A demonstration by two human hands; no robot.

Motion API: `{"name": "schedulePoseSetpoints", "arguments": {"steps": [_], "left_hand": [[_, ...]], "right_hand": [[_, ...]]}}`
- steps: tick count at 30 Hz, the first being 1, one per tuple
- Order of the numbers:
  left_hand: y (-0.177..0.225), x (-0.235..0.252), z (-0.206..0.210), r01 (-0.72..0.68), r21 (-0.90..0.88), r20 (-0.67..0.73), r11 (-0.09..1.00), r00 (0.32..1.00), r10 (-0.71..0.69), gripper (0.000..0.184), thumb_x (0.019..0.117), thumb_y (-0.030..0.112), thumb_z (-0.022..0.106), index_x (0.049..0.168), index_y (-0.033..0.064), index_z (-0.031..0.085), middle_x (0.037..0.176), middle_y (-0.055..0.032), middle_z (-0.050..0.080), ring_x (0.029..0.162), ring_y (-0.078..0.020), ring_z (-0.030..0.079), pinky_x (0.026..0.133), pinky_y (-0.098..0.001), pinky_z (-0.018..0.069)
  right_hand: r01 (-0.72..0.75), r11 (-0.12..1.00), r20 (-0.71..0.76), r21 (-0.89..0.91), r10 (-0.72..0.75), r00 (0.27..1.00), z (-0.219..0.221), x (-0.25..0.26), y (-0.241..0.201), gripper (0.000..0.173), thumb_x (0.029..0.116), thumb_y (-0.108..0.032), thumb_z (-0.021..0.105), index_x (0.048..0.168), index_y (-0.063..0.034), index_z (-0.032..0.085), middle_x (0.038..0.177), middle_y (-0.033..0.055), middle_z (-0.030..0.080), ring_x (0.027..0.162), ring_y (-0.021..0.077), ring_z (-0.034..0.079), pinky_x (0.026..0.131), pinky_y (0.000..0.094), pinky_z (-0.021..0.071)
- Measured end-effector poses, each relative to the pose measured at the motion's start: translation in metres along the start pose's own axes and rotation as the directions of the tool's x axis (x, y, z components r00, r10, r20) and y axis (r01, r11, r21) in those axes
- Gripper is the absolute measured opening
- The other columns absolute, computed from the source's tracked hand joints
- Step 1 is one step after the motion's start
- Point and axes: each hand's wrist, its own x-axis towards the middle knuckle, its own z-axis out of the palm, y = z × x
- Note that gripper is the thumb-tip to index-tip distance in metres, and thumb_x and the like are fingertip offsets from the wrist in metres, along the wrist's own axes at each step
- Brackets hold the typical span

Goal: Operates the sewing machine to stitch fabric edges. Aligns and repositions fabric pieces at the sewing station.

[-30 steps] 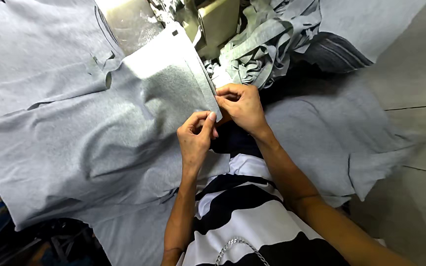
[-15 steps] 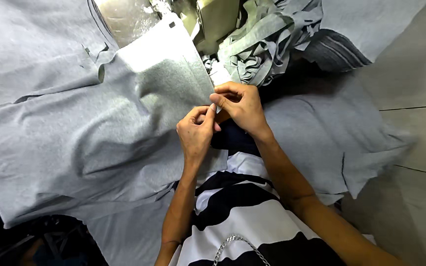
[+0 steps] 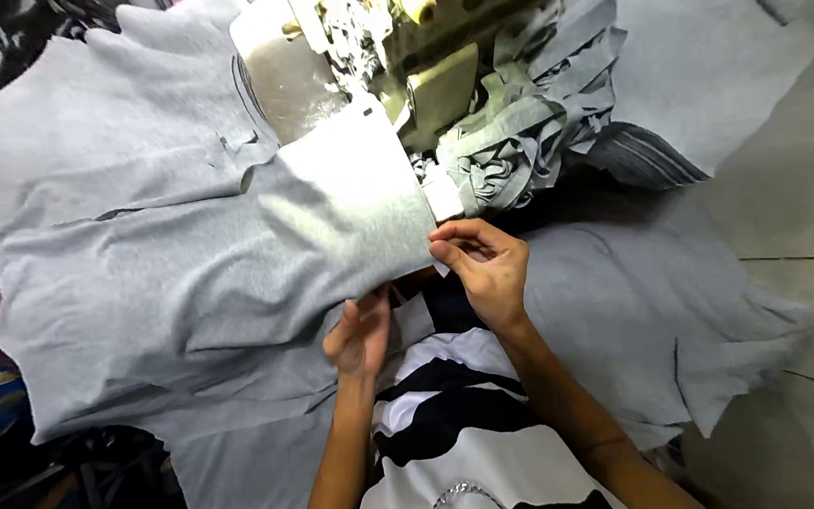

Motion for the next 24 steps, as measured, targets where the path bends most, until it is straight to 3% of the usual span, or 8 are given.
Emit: {"name": "schedulePoseSetpoints", "arguments": {"steps": [2,5,11,17,24], "left_hand": [[0.004,-0.006,0.002,-0.083,-0.051,-0.134,0.995,0.988,0.076,0.032,0.0877,0.022,0.078,0.113,0.0036,0.073,0.115,-0.0122,0.074,0.117,-0.0239,0.068,0.112,-0.0425,0.0467],[-0.003,-0.012,-0.003,-0.079,-0.102,-0.307,0.992,0.951,0.044,0.033,0.0853,0.02,0.08,0.113,0.0036,0.07,0.112,-0.0121,0.074,0.114,-0.0232,0.069,0.11,-0.0412,0.0501],[-0.005,-0.01,-0.002,-0.011,-0.067,-0.394,0.998,0.919,-0.017,0.035,0.0865,0.018,0.079,0.115,0.0025,0.067,0.113,-0.011,0.074,0.114,-0.022,0.07,0.107,-0.0369,0.0526],[0.003,-0.012,0.002,0.026,-0.079,-0.369,0.997,0.928,-0.053,0.033,0.0842,0.018,0.081,0.112,0.0019,0.072,0.112,-0.0123,0.075,0.112,-0.0213,0.071,0.106,-0.0347,0.0537],[0.014,-0.008,0.003,-0.001,-0.033,-0.163,0.999,0.987,-0.005,0.029,0.0873,0.011,0.077,0.114,0.0007,0.075,0.118,-0.0148,0.074,0.116,-0.0253,0.069,0.109,-0.0393,0.051]], "right_hand": [[0.003,1.0,-0.015,0.002,-0.003,1.0,0.004,-0.002,0.013,0.015,0.088,-0.001,0.077,0.102,-0.0003,0.074,0.096,0.0063,0.076,0.079,0.0111,0.072,0.073,0.0262,0.0627],[0.032,0.998,-0.061,-0.045,-0.035,0.998,0.006,-0.005,0.034,0.013,0.0878,-0.001,0.077,0.101,0.0005,0.075,0.094,0.0065,0.075,0.079,0.0104,0.071,0.074,0.0259,0.0626],[0.085,0.993,-0.092,-0.085,-0.093,0.991,0.005,-0.002,0.052,0.011,0.0877,-0.001,0.077,0.099,0.0009,0.075,0.092,0.0055,0.074,0.08,0.009,0.07,0.077,0.0247,0.0618],[0.097,0.995,-0.087,-0.018,-0.098,0.991,0.006,0.001,0.051,0.011,0.0873,0.001,0.077,0.098,0.0015,0.075,0.093,0.0045,0.075,0.081,0.0078,0.071,0.077,0.023,0.062],[0.083,0.995,-0.118,-0.052,-0.088,0.989,0.012,0.014,0.042,0.013,0.088,-0.001,0.077,0.1,-0.0018,0.074,0.094,0.0025,0.075,0.08,0.007,0.071,0.075,0.0234,0.0622]]}}
